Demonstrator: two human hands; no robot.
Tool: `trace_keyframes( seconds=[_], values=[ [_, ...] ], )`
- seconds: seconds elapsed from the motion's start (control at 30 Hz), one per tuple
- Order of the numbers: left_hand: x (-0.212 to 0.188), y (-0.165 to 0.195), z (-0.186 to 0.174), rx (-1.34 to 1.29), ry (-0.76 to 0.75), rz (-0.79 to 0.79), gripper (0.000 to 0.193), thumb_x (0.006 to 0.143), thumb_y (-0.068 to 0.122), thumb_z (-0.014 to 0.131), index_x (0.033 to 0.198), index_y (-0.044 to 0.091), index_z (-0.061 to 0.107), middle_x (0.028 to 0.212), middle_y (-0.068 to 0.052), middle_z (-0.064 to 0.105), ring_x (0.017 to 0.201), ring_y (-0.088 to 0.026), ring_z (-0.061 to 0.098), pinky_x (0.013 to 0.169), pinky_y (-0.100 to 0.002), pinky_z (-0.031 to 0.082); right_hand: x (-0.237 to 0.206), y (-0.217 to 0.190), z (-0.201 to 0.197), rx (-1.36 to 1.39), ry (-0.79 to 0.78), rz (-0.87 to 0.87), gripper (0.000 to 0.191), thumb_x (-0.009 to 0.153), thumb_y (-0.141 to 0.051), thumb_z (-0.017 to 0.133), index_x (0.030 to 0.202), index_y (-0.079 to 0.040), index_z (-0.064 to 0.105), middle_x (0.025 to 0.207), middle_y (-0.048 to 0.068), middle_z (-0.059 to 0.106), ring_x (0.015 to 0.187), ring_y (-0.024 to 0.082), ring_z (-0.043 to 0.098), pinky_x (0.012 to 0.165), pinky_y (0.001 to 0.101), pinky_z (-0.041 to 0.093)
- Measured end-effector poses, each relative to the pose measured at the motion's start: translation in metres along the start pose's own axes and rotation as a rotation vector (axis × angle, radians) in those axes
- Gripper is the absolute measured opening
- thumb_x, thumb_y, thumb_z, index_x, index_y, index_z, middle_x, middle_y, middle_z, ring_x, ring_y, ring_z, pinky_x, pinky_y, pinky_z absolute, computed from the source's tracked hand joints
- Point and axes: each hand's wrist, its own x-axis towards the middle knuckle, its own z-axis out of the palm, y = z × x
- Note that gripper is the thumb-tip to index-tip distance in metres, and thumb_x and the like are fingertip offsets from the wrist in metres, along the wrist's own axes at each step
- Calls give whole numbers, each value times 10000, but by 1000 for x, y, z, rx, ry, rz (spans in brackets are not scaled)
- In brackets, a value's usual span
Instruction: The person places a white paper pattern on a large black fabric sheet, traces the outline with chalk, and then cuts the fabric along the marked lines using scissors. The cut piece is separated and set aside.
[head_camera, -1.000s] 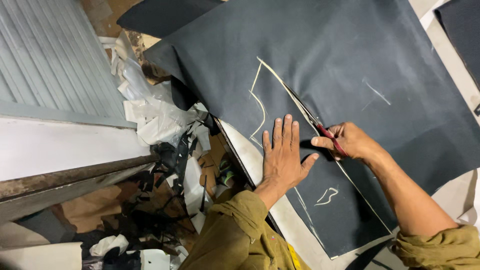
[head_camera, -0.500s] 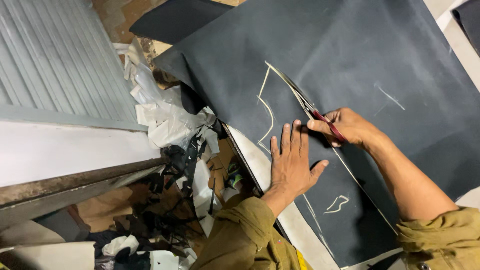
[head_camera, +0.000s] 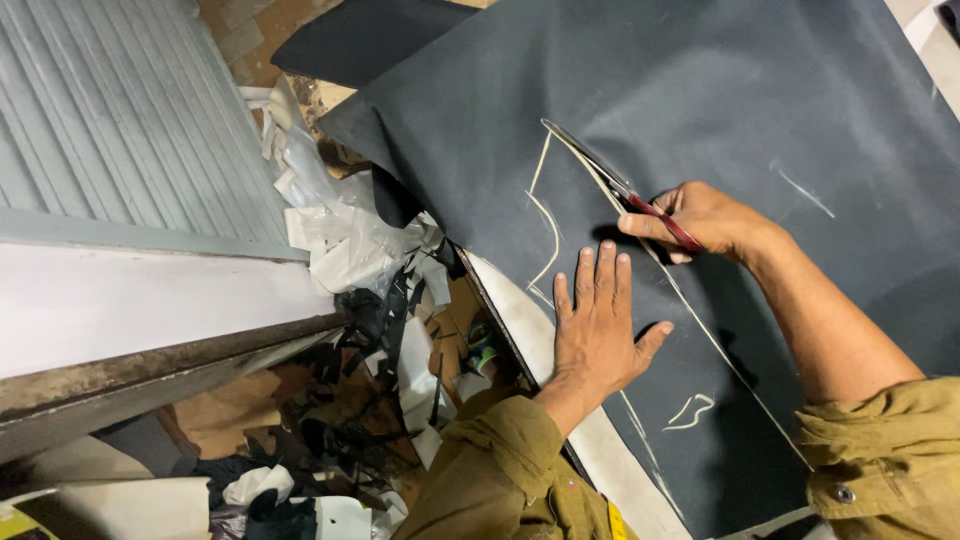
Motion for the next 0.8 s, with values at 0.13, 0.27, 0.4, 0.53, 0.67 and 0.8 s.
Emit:
trace_keyframes(
  seconds=[0.13,0.27,0.4,0.53,0.67,0.8],
  values=[
    [-1,-1,-1,-7,13,-4,963,933,644,515,1575,-35,285,1674,-205,222,1556,-392,161,1211,-635,148,-1,-9,1,-10,-19,-1,568,761,-609,768,682,-49,711,490,37,563,432,141,489,440,327,345],
    [-2,-2,0,0,6,-13,952,931,647,510,1568,-28,295,1657,-194,250,1552,-388,174,1206,-633,168,-2,-14,7,-123,44,9,608,724,-626,802,698,-24,719,508,73,576,472,190,524,483,362,386],
    [-6,0,1,-4,-4,-23,950,937,647,503,1572,-29,296,1634,-179,289,1546,-384,188,1208,-628,178,-13,-26,19,-292,149,24,676,662,-643,860,731,14,713,578,118,650,581,256,646,596,409,509],
    [-13,3,-5,-6,-51,-41,931,957,645,495,1571,-23,288,1641,-178,277,1559,-382,171,1226,-632,152,-40,-45,35,-420,246,33,762,667,-728,813,801,16,721,687,183,731,729,336,730,740,459,548],
    [-21,8,-20,2,-38,-35,944,921,627,499,1568,-9,240,1649,-192,205,1533,-395,119,1184,-638,124,-81,-25,45,-408,336,31,796,697,-789,712,872,-13,735,774,219,711,792,389,700,752,507,536],
    [-12,0,-36,61,-135,72,917,913,606,514,1542,-13,266,1635,-249,171,1499,-456,110,1130,-669,152,-154,48,86,32,408,-51,546,775,-587,733,720,-47,667,581,69,574,561,193,543,514,388,434]
  ],
)
